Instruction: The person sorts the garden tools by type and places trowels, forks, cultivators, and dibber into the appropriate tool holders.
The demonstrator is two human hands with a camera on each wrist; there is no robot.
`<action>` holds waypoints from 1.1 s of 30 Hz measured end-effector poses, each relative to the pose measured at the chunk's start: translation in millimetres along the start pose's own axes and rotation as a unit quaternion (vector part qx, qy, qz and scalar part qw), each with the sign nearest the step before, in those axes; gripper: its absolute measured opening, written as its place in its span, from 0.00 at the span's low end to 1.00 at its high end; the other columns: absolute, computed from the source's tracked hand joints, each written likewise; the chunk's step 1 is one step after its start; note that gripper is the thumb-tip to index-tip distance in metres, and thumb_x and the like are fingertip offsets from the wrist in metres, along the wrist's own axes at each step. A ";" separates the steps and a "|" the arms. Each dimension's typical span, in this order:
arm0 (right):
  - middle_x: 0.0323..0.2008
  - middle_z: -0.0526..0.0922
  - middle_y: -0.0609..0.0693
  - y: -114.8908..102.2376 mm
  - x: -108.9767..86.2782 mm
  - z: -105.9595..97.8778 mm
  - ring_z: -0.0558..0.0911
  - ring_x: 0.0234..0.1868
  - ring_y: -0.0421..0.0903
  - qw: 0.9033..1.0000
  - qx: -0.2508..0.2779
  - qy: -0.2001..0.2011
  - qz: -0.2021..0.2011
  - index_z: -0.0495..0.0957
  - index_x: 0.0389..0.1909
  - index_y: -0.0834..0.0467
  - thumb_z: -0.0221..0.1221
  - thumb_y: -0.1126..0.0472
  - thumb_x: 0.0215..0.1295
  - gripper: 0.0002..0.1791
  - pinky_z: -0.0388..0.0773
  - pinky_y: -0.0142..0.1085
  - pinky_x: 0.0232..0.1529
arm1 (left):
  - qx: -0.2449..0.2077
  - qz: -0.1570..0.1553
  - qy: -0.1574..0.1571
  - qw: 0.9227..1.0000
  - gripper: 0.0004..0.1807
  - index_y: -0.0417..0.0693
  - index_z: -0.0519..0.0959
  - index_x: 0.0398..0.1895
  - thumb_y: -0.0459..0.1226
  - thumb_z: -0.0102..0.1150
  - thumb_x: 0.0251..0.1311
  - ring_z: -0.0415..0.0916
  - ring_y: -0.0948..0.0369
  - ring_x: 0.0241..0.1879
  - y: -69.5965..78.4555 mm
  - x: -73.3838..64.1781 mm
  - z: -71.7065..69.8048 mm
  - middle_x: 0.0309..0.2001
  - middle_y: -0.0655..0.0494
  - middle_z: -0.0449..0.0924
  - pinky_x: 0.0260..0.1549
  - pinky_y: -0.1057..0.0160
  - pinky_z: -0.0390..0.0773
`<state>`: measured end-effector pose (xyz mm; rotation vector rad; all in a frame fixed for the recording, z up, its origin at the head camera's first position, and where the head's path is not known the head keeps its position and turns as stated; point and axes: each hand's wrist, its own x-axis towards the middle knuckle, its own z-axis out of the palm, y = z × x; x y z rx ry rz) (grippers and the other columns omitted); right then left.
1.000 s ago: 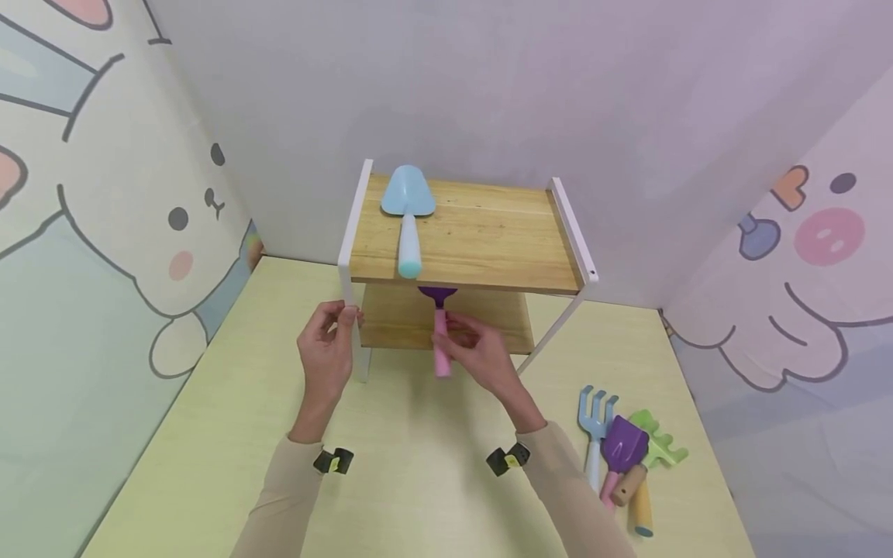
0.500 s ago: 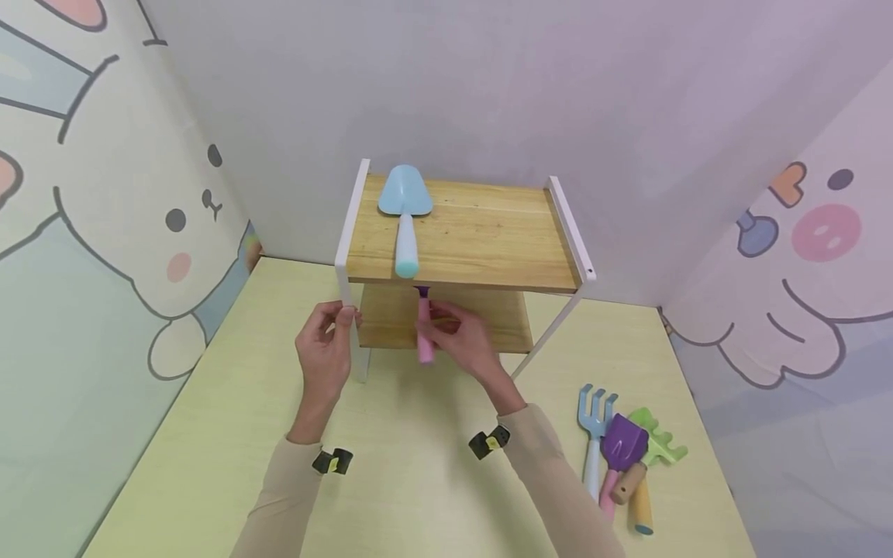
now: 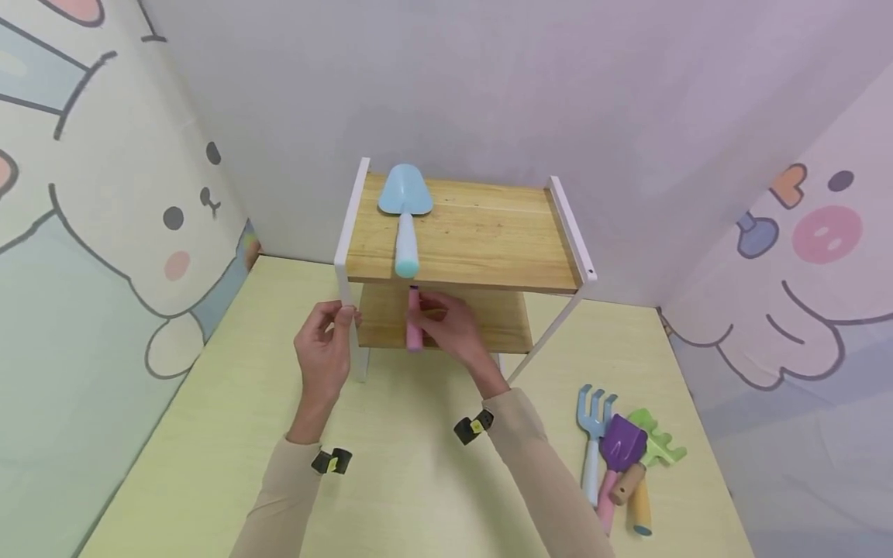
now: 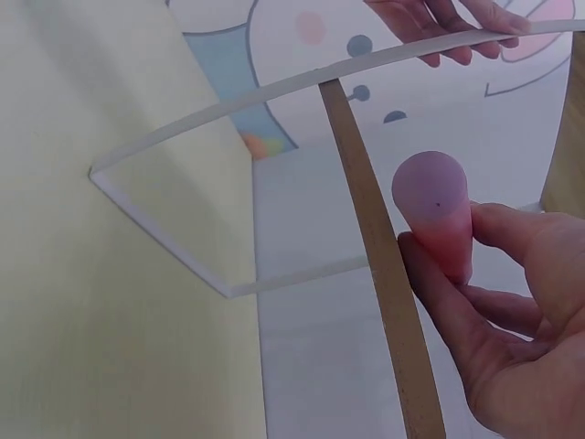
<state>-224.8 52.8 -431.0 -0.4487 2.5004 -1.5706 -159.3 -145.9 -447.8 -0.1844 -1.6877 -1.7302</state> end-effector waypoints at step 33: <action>0.50 0.84 0.58 -27.1 22.1 10.5 0.85 0.48 0.52 0.996 0.043 0.009 0.077 0.73 0.63 0.59 0.65 0.59 0.70 0.24 0.88 0.38 0.35 | -0.009 -0.007 0.008 1.000 0.08 0.22 0.77 0.41 0.26 0.57 0.72 0.81 0.62 0.34 1.8 -0.9 1.7 0.34 0.53 0.82 0.35 0.71 0.84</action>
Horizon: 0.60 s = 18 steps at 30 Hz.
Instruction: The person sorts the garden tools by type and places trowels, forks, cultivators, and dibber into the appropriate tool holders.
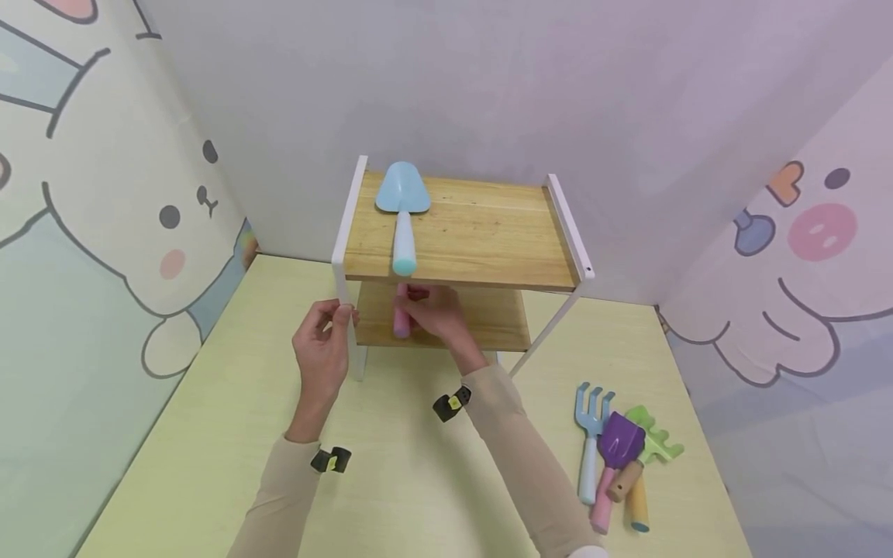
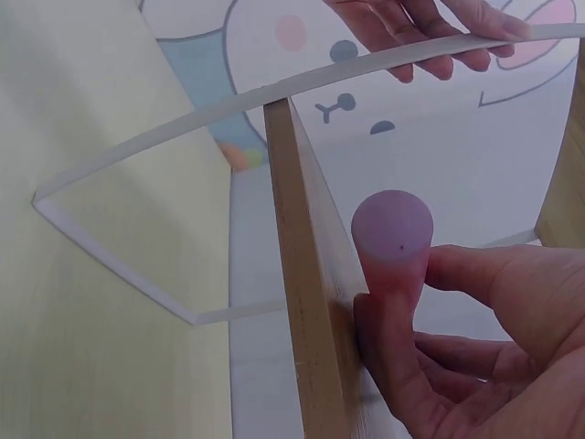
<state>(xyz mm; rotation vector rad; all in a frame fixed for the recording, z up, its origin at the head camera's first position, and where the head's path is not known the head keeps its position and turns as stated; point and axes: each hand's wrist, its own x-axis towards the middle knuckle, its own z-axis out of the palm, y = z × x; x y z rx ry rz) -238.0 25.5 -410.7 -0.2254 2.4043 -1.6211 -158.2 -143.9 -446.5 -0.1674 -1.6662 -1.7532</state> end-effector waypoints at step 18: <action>0.53 0.83 0.60 4.0 -0.1 4.5 0.83 0.53 0.54 1.000 -0.023 0.013 -0.015 0.74 0.64 0.60 0.61 0.57 0.75 0.21 0.88 0.38 0.36 | -0.010 0.000 0.000 1.000 0.09 0.21 0.76 0.40 0.26 0.57 0.72 0.81 0.60 0.34 -0.1 0.1 0.6 0.34 0.51 0.82 0.36 0.70 0.84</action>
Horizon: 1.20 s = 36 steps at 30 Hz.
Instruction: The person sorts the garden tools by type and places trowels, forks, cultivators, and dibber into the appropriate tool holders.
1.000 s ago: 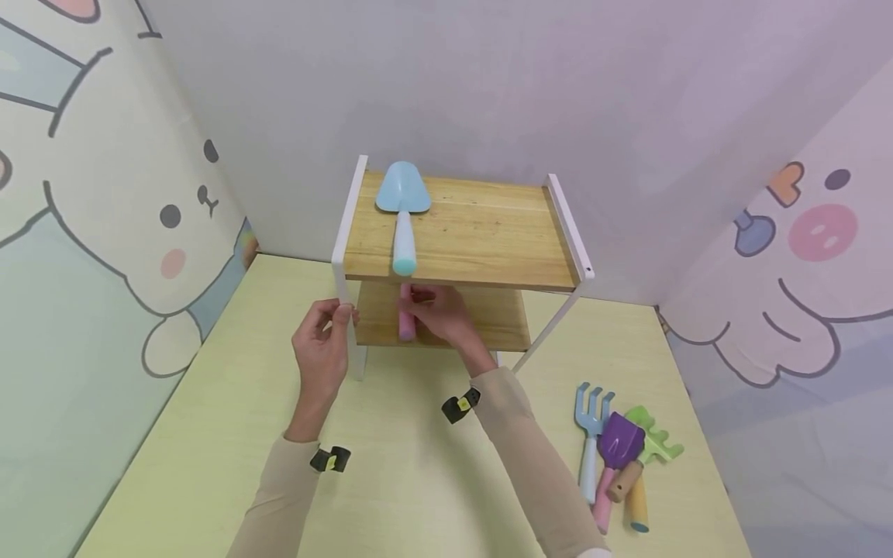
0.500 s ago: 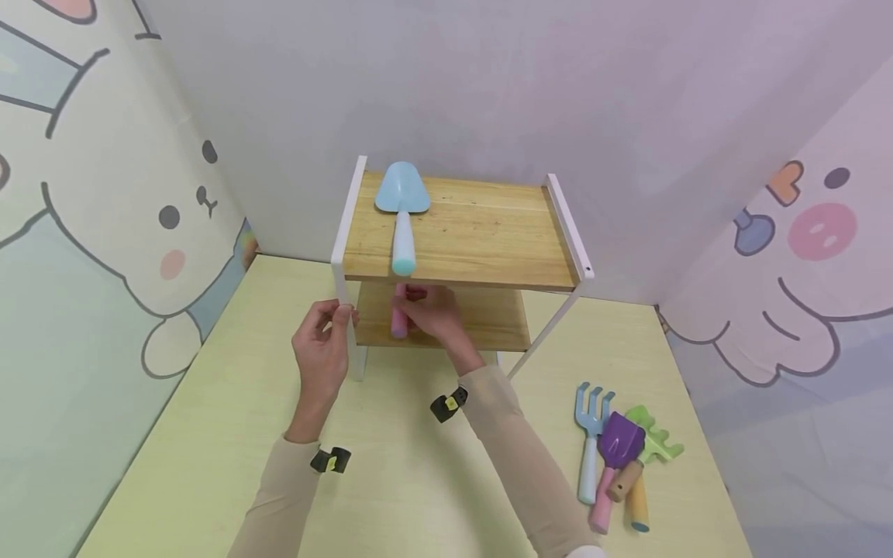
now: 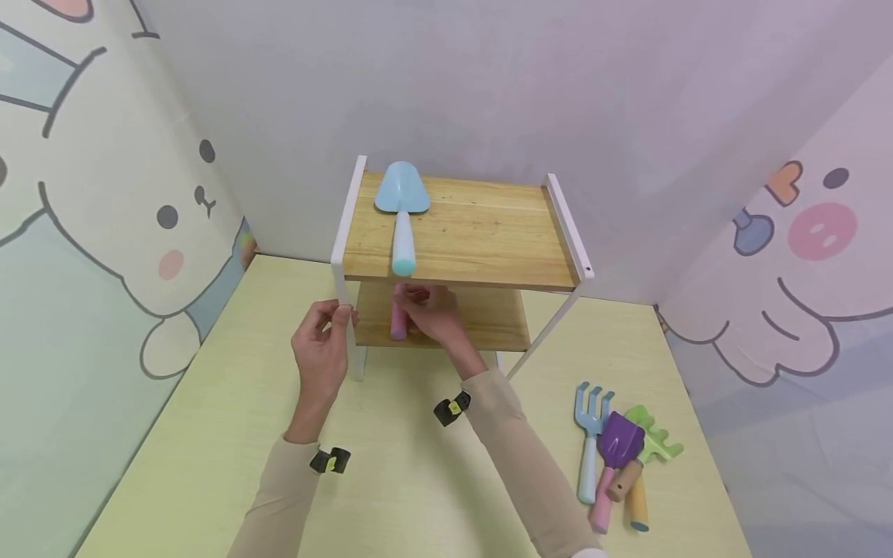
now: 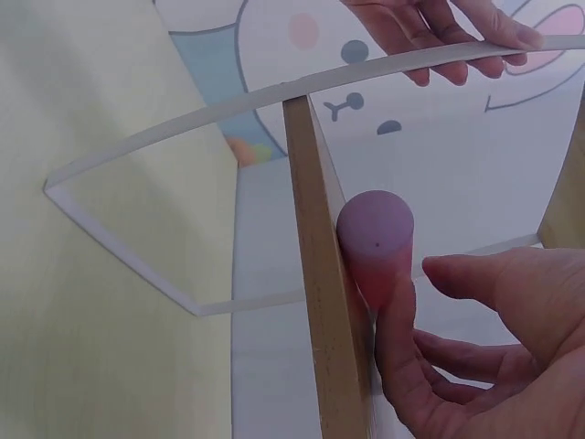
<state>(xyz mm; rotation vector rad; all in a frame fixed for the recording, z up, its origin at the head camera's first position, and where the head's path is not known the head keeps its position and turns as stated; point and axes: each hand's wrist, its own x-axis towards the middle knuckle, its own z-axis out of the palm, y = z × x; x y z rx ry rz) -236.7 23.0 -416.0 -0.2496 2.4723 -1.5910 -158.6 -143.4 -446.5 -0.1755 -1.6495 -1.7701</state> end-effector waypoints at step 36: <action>0.54 0.82 0.61 26.9 -45.8 -37.6 0.83 0.53 0.56 0.986 0.031 0.028 -0.159 0.79 0.56 0.66 0.65 0.61 0.71 0.18 0.81 0.47 0.57 | 0.000 -0.003 0.000 1.000 0.09 0.21 0.77 0.40 0.26 0.57 0.72 0.81 0.62 0.33 -0.3 0.0 -0.7 0.33 0.57 0.82 0.35 0.70 0.84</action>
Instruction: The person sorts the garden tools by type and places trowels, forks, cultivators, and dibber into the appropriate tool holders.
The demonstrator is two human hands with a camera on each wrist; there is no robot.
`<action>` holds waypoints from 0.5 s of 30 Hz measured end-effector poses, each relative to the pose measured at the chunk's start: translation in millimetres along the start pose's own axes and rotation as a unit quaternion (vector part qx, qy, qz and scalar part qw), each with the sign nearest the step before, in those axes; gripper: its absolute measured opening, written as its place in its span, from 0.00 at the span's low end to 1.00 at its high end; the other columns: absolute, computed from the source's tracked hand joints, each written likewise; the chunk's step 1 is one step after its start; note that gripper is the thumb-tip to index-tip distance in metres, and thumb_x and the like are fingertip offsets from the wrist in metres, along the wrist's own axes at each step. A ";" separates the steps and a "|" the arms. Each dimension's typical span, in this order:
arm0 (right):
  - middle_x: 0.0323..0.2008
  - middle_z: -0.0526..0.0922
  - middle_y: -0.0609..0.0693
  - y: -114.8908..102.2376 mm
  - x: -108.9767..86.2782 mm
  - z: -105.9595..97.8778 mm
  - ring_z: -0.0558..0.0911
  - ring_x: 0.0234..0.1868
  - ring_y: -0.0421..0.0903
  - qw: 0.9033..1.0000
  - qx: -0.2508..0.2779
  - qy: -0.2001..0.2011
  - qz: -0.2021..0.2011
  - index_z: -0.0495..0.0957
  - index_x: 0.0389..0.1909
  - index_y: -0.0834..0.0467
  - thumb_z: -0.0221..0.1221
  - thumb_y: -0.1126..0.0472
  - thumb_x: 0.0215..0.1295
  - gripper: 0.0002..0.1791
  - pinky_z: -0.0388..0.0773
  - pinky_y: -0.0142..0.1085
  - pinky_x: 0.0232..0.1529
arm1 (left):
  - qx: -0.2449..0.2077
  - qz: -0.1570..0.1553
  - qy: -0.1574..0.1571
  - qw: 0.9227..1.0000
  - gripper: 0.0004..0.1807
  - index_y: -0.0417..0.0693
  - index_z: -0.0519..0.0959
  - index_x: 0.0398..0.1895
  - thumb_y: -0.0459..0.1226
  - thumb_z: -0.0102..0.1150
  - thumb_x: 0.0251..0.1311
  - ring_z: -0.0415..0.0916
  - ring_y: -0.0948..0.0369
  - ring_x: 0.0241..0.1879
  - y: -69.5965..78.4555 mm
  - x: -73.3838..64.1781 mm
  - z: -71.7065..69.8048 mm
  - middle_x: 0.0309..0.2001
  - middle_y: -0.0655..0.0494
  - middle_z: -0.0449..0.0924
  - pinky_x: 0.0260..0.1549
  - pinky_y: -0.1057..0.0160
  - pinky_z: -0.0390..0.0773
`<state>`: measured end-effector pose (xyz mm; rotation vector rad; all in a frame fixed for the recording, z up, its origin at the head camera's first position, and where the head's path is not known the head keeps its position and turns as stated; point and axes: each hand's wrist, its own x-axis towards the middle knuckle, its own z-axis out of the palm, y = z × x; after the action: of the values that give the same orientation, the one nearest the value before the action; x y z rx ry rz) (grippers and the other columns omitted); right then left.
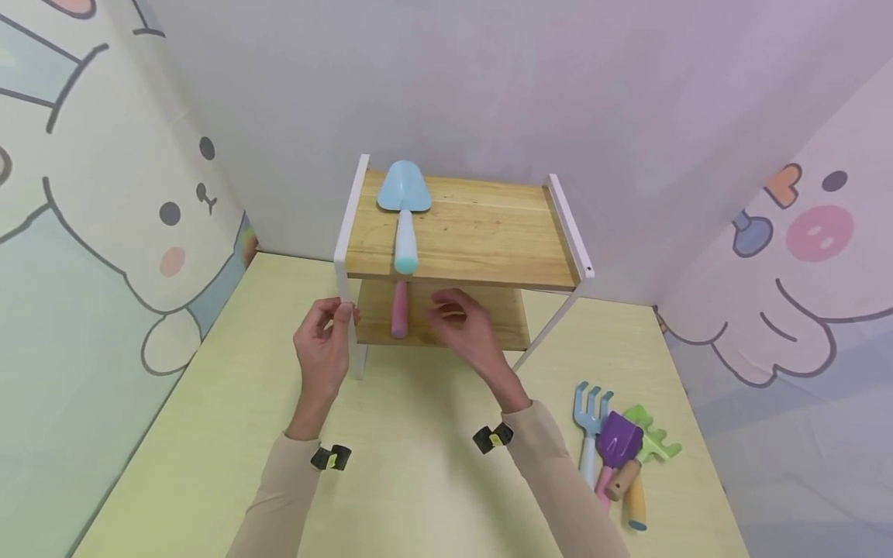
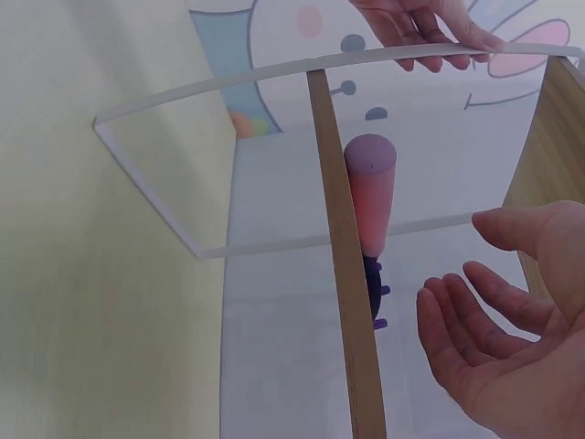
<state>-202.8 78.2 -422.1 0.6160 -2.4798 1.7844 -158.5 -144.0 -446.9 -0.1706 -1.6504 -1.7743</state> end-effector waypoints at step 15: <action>0.55 0.79 0.71 -11.6 -25.6 -16.5 0.82 0.50 0.64 0.999 -0.003 0.011 -0.046 0.75 0.56 0.76 0.64 0.70 0.69 0.19 0.81 0.57 0.56 | -0.009 0.001 -0.003 1.000 0.09 0.21 0.77 0.40 0.26 0.57 0.72 0.81 0.60 0.34 -0.2 -0.6 -0.1 0.33 0.53 0.82 0.36 0.71 0.84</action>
<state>-178.8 97.9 -412.2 0.6947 -2.3994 1.7406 -158.1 -143.9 -447.3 -0.1850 -1.6390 -1.7897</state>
